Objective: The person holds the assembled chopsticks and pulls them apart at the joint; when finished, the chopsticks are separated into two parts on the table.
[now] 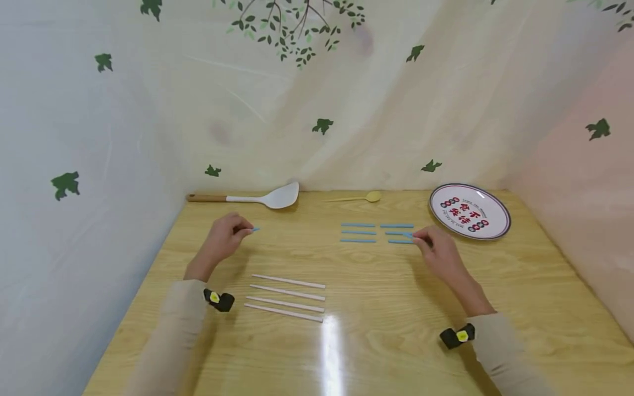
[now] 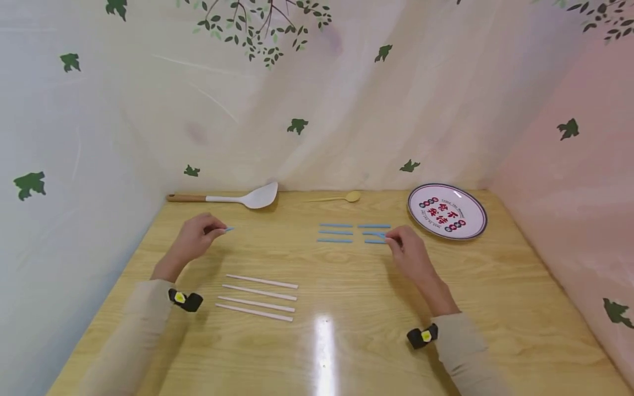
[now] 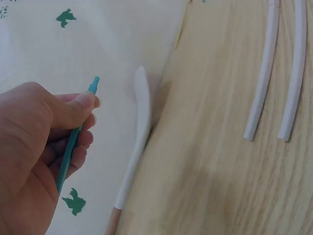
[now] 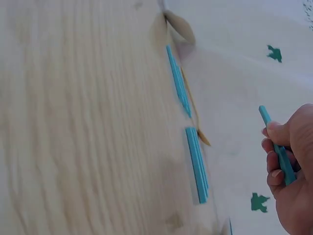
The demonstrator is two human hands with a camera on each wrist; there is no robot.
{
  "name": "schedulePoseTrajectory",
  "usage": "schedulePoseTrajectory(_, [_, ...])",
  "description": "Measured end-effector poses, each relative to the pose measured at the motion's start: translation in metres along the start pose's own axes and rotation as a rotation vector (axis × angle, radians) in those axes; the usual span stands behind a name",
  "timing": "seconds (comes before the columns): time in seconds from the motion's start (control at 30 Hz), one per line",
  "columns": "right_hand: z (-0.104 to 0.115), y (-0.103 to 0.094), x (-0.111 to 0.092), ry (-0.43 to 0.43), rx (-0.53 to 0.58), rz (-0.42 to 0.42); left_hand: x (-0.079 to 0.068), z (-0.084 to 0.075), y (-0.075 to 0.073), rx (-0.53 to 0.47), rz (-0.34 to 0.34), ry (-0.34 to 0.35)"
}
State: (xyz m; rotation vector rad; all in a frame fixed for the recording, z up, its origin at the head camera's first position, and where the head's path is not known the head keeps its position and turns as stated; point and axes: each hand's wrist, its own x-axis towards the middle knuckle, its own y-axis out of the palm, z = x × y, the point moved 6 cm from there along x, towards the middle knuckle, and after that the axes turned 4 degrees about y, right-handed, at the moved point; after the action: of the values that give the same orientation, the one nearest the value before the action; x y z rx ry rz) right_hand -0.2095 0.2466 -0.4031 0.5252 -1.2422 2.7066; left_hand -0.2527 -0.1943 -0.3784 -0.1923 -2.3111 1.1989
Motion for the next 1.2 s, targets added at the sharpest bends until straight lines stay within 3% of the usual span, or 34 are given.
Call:
schedulePoseTrajectory(0.1, [-0.014,-0.014,0.000,0.013,-0.014,0.027,-0.001,0.002,-0.006,-0.027,0.048,0.008])
schedulePoseTrajectory(0.23, [-0.022,-0.019,-0.003,0.021,-0.008,0.044,0.003,-0.008,0.009,-0.047,0.101,0.002])
schedulePoseTrajectory(0.43, [-0.034,-0.018,-0.008,0.006,-0.032,0.033,0.010,-0.035,0.051,-0.094,0.159,-0.002])
schedulePoseTrajectory(0.77, [-0.045,0.005,-0.002,0.049,0.011,0.283,0.043,-0.100,0.128,-0.147,0.247,0.066])
schedulePoseTrajectory(0.93, [-0.046,0.015,0.002,0.040,0.020,0.312,0.051,-0.123,0.161,-0.156,0.312,0.069])
schedulePoseTrajectory(1.2, [-0.050,0.022,0.002,0.053,0.040,0.316,0.056,-0.140,0.190,-0.136,0.290,0.074])
